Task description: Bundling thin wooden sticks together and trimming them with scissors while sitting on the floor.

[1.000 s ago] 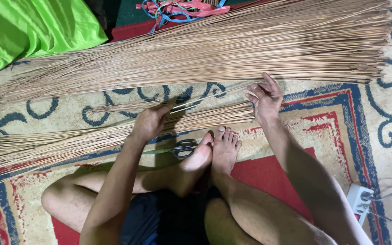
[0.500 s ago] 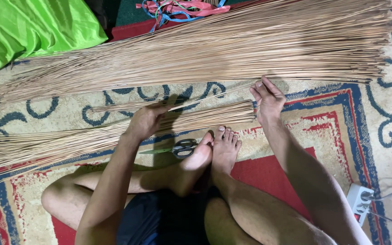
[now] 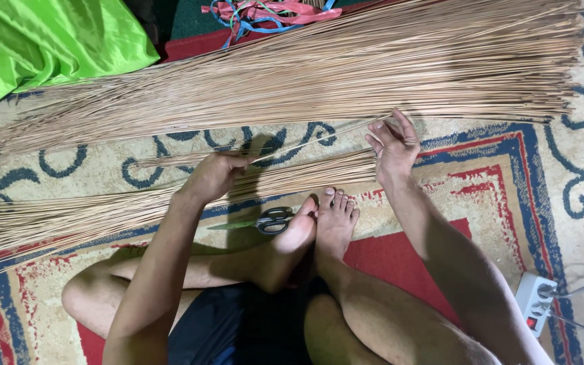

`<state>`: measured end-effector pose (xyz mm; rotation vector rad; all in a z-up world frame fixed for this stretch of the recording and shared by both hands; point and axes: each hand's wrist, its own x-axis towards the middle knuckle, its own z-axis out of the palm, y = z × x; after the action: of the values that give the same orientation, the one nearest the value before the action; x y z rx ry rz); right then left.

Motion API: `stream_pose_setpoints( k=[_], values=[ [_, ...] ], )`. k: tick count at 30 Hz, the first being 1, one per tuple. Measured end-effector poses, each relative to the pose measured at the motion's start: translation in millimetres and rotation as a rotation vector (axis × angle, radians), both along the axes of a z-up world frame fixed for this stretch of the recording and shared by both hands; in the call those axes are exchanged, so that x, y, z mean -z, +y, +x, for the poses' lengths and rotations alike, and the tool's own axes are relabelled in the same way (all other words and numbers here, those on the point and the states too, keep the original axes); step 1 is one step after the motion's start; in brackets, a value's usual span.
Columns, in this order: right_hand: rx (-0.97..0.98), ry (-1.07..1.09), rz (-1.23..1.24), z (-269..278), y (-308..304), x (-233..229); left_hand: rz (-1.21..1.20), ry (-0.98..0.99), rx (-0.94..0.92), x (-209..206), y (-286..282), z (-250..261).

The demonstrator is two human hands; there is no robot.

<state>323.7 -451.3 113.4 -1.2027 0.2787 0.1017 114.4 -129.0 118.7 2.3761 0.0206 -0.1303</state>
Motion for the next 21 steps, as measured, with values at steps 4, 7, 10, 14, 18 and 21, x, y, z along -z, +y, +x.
stream_pose_setpoints(
  k=[4, 7, 10, 14, 18, 21],
  values=[
    [0.009, -0.001, 0.018, 5.1, -0.2, 7.6, -0.026, -0.003, 0.027, -36.2, -10.8, 6.9],
    [0.008, 0.004, 0.036, 7.8, -1.2, 12.1, -0.047, 0.012, -0.002, -28.1, -11.2, 4.7],
    [0.017, 0.009, 0.069, 10.6, -4.5, 19.5, -0.048, 0.024, -0.018, -17.1, -6.7, 2.9],
    [0.028, 0.017, 0.085, 10.4, -5.4, 18.8, -0.081, 0.066, -0.026, -15.7, -3.9, 2.2],
    [0.025, 0.017, 0.09, 8.9, -8.2, 20.3, -0.157, 0.116, -0.075, -10.2, 1.5, -1.3],
    [0.012, 0.004, 0.077, 7.0, -8.4, 16.0, -0.161, 0.132, -0.07, -32.4, -3.6, 1.3]
  ],
)
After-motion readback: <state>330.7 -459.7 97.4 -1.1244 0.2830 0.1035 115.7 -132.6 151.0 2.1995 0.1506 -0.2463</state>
